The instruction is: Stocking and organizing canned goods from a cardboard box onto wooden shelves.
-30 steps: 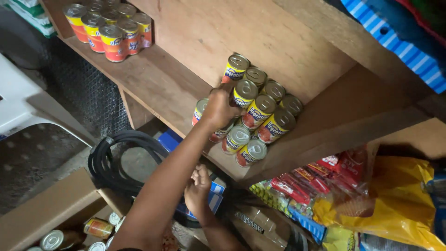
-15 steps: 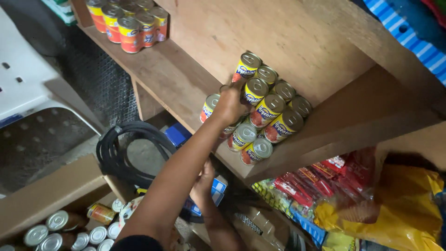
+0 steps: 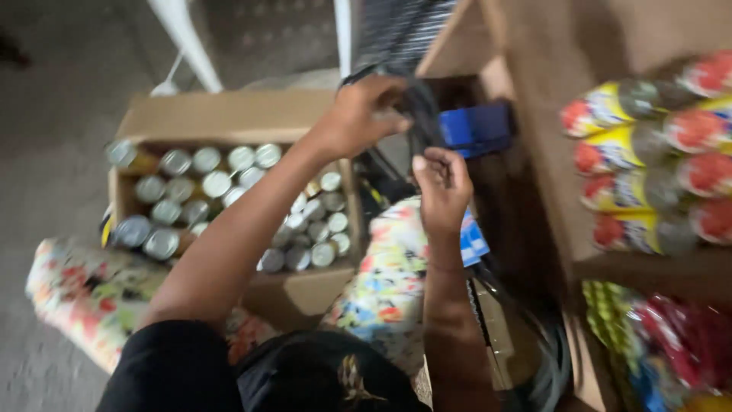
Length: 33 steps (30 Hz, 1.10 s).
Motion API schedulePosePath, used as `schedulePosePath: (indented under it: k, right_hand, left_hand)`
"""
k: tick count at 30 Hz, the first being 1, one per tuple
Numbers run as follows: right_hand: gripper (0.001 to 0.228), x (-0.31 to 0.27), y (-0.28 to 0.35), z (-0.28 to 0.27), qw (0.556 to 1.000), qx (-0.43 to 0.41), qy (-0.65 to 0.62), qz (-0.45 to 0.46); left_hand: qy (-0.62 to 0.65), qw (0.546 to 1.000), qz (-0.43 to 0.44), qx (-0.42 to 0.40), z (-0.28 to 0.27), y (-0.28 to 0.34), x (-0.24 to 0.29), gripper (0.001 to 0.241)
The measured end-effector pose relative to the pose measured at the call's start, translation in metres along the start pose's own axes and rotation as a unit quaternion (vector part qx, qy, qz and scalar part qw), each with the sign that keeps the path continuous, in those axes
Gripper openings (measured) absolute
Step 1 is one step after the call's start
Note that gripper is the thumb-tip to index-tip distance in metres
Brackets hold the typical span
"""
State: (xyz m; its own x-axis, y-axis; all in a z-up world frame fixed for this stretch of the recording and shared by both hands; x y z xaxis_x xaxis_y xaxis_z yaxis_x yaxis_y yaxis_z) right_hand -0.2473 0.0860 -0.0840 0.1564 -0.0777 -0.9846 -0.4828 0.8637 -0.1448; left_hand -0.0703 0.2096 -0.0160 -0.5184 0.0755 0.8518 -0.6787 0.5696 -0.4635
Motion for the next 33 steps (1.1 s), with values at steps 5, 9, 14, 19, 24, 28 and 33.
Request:
schedulePosePath:
  k: [5,9,14,19,24,28,33]
  right_hand:
    - [0.023,0.041,0.024,0.072,0.982,-0.162,-0.012,0.094]
    - [0.025,0.071,0.023,0.108,0.96,-0.263,0.028,0.09]
    - [0.028,0.07,0.017,0.147,0.919,-0.375,0.104,0.065]
    - [0.035,0.093,-0.003,0.15,0.912,-0.383,0.142,0.048]
    - [0.045,0.068,-0.005,0.147,0.892,-0.364,0.267,0.003]
    - [0.052,0.047,-0.009,0.153,0.873,-0.385,0.298,-0.042]
    - [0.055,0.033,-0.016,0.158,0.864,-0.383,0.321,-0.065]
  left_hand:
    - [-0.143,0.972,-0.183,0.017,-0.082,0.125,-0.112,0.051]
    - [-0.206,0.916,-0.343,0.001,-0.08,0.239,-0.235,0.036]
    - [-0.218,0.913,-0.345,0.003,-0.024,0.326,-0.351,0.047]
    - [-0.303,0.892,-0.318,-0.105,0.046,0.308,-0.353,0.043]
    - [-0.485,0.867,-0.059,-0.097,0.08,0.258,-0.291,0.044]
    - [-0.46,0.858,-0.218,-0.067,0.107,0.267,-0.352,0.072]
    - [-0.483,0.833,-0.228,-0.143,0.131,0.287,-0.439,0.072]
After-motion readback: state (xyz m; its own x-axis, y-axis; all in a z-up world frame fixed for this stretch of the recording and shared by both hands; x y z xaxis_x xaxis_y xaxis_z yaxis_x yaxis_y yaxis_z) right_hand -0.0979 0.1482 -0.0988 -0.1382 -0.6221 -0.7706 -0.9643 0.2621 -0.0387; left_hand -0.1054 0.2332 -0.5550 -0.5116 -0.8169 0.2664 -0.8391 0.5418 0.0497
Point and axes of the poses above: each hand's wrist, its own y-axis away from the middle knuckle, its own z-axis out of the palm, x = y × z, the point moved 6 cm from there along -y, towards the middle knuckle, and after that the axes turned 14 degrees about x, right-handed, at the moved point
